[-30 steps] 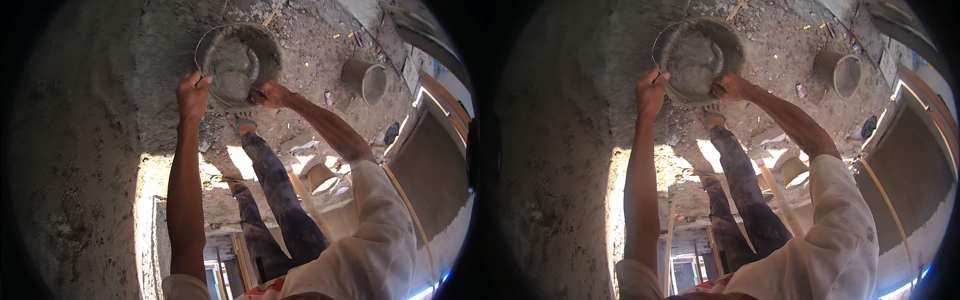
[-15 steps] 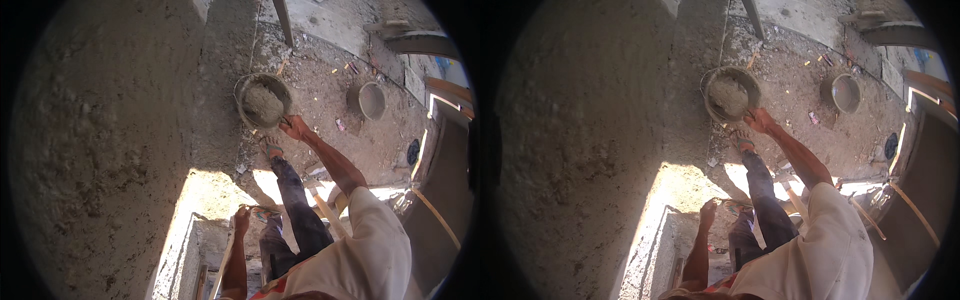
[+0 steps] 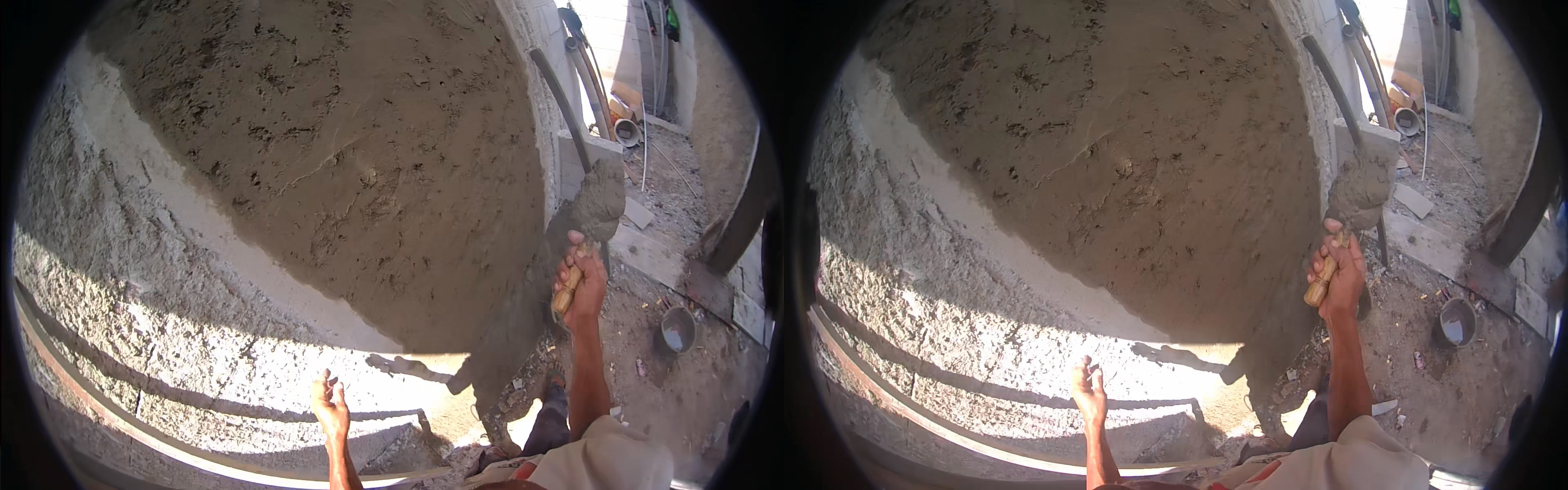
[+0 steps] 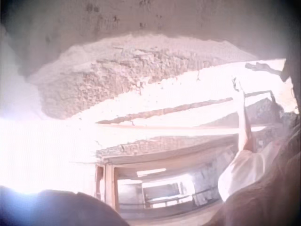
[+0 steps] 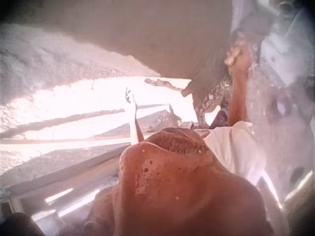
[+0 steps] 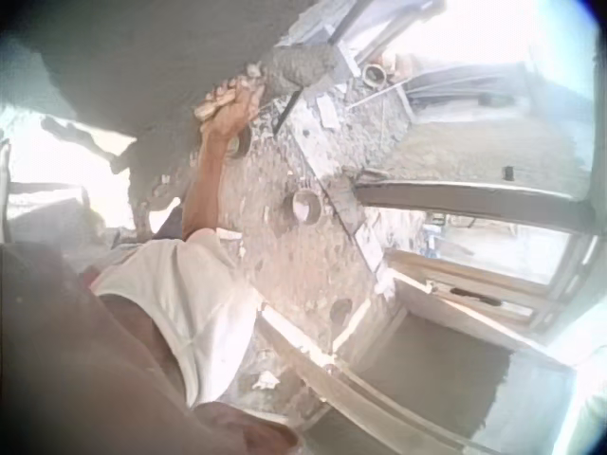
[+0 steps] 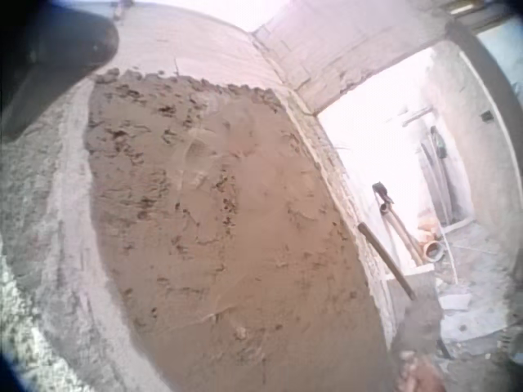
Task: The person applies mortar to a wall using a trowel, periodically taking more mortar from a bucket and smoothing the mixture onto the surface.
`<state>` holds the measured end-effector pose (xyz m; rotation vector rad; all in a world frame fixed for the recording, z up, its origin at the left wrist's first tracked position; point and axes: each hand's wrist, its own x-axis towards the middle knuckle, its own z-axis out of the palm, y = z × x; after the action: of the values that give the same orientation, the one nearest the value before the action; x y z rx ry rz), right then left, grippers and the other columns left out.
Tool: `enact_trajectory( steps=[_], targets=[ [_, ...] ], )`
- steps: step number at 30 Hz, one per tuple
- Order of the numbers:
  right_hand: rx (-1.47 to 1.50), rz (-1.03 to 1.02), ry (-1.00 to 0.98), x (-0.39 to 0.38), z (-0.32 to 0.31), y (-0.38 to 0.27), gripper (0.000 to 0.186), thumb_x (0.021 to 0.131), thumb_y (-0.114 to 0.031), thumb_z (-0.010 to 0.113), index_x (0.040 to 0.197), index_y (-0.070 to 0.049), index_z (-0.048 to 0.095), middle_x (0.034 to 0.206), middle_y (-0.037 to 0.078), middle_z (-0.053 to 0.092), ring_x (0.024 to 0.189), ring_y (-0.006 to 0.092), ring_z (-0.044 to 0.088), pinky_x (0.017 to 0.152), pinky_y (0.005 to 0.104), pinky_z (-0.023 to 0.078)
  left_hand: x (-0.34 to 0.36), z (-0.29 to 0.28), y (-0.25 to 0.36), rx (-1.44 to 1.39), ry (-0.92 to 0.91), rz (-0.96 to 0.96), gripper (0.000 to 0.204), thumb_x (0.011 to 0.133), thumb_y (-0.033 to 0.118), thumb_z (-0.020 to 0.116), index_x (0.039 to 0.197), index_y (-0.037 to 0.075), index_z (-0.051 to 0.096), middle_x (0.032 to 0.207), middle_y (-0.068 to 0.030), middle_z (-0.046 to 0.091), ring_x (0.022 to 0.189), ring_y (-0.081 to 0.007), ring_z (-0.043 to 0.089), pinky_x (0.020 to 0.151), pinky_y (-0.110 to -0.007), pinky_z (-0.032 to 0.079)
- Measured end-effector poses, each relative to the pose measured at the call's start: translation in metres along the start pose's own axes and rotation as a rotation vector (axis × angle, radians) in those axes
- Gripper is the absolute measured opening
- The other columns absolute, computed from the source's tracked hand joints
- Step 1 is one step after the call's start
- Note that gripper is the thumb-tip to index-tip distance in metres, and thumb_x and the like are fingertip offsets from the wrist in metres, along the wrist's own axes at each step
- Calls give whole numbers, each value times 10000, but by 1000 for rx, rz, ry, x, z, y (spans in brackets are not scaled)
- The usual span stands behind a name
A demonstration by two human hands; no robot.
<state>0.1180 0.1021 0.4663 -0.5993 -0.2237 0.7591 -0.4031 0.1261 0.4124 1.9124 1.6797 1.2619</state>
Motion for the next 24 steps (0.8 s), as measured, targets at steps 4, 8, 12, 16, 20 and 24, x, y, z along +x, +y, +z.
enact_trajectory(
  steps=[4,8,12,16,20,24],
  targets=[
    [57,-473,-30,-71,153,-50,404,1020,-84,562,1395,1,437,841,56,495,666,118,530,455,314,485,18,-162,65,-5,320,163,381,1072,27,560,1453,14,560,1376,-120,574,1166,-214,646,1003,-352,543],
    [-161,-1095,309,-47,210,-58,439,1015,-69,614,1376,61,402,953,117,501,752,204,524,616,338,499,-51,-253,86,-161,564,189,349,1108,110,529,1439,4,559,1427,-122,575,1181,-224,633,1014,-376,556],
    [-365,-1530,577,-36,243,-29,327,1018,-63,629,1233,97,441,1054,180,503,815,275,513,730,360,473,-135,-291,101,-79,732,71,326,1021,91,665,1328,-13,631,1332,-163,639,1103,-274,659,885,-380,631],
    [-503,-1229,184,-57,308,79,372,994,-56,609,1304,89,461,1054,245,558,947,362,597,825,461,486,-153,-313,96,19,720,106,320,1112,101,503,1398,-32,558,1412,-146,561,1132,-241,650,952,-367,588],
    [-896,-252,-1094,-209,202,186,343,912,-135,641,1213,-17,525,897,211,593,832,326,643,761,458,494,-112,-320,127,29,740,338,304,1095,24,504,1379,-61,569,1391,-158,556,1073,-231,662,938,-344,600],
    [-963,583,-1034,-341,56,174,225,1017,-210,598,1202,-94,542,661,28,534,486,147,546,454,327,438,-92,-320,160,193,844,658,309,1086,22,522,1364,-100,580,1339,-220,544,1040,-275,683,923,-368,615]
  ],
)
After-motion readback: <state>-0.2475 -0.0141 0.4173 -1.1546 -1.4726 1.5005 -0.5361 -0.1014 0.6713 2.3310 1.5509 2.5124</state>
